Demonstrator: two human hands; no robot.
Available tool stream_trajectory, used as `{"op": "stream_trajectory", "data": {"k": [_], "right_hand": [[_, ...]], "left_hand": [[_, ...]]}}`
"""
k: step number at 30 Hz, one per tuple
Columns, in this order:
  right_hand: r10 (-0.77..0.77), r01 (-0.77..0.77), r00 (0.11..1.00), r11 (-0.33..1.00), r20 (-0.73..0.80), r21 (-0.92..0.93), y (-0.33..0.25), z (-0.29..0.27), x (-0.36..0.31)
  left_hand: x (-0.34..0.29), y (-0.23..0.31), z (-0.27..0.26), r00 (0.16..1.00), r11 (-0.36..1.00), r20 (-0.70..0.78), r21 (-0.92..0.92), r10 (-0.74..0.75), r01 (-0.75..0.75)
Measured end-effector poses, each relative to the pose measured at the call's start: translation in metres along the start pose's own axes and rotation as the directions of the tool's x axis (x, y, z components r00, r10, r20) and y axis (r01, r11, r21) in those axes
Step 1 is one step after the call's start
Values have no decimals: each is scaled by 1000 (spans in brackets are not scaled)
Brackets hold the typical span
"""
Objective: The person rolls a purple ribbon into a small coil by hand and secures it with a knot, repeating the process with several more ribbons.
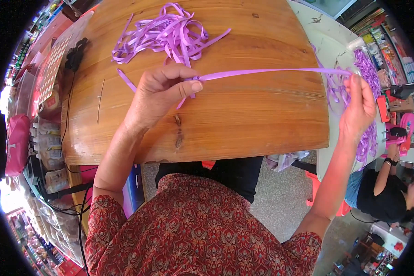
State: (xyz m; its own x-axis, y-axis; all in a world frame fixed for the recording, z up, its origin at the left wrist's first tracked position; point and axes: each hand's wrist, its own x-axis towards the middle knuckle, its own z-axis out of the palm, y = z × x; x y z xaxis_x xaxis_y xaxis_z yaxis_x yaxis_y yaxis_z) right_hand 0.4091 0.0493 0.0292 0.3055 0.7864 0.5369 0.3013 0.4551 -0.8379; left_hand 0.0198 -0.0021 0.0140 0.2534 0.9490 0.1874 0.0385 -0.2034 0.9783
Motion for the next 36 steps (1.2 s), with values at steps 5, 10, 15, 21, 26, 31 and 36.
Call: {"op": "stream_trajectory", "data": {"k": [5,10,15,21,26,31,36], "right_hand": [[-396,527,850,660,348,-536,-45,68,-21],[-473,726,477,687,740,-28,-116,124,-72],[-534,638,495,759,685,130,-108,146,-91],[-593,647,537,746,600,158,-107,152,-98],[-598,684,511,718,618,129,-115,143,-98],[-481,564,631,823,608,65,-113,111,-86],[-169,172,873,984,458,34,-81,56,-67]], "left_hand": [[-7,7,0,999,999,5,-3,-51,51],[-17,17,-4,990,998,137,-41,-42,48],[-21,22,7,965,978,199,-157,170,-140],[-29,31,6,981,996,193,-85,14,3],[-29,26,8,958,953,178,168,223,-253],[-31,35,-9,975,952,147,236,164,-196],[-39,23,-52,988,958,10,246,152,-150]]}}
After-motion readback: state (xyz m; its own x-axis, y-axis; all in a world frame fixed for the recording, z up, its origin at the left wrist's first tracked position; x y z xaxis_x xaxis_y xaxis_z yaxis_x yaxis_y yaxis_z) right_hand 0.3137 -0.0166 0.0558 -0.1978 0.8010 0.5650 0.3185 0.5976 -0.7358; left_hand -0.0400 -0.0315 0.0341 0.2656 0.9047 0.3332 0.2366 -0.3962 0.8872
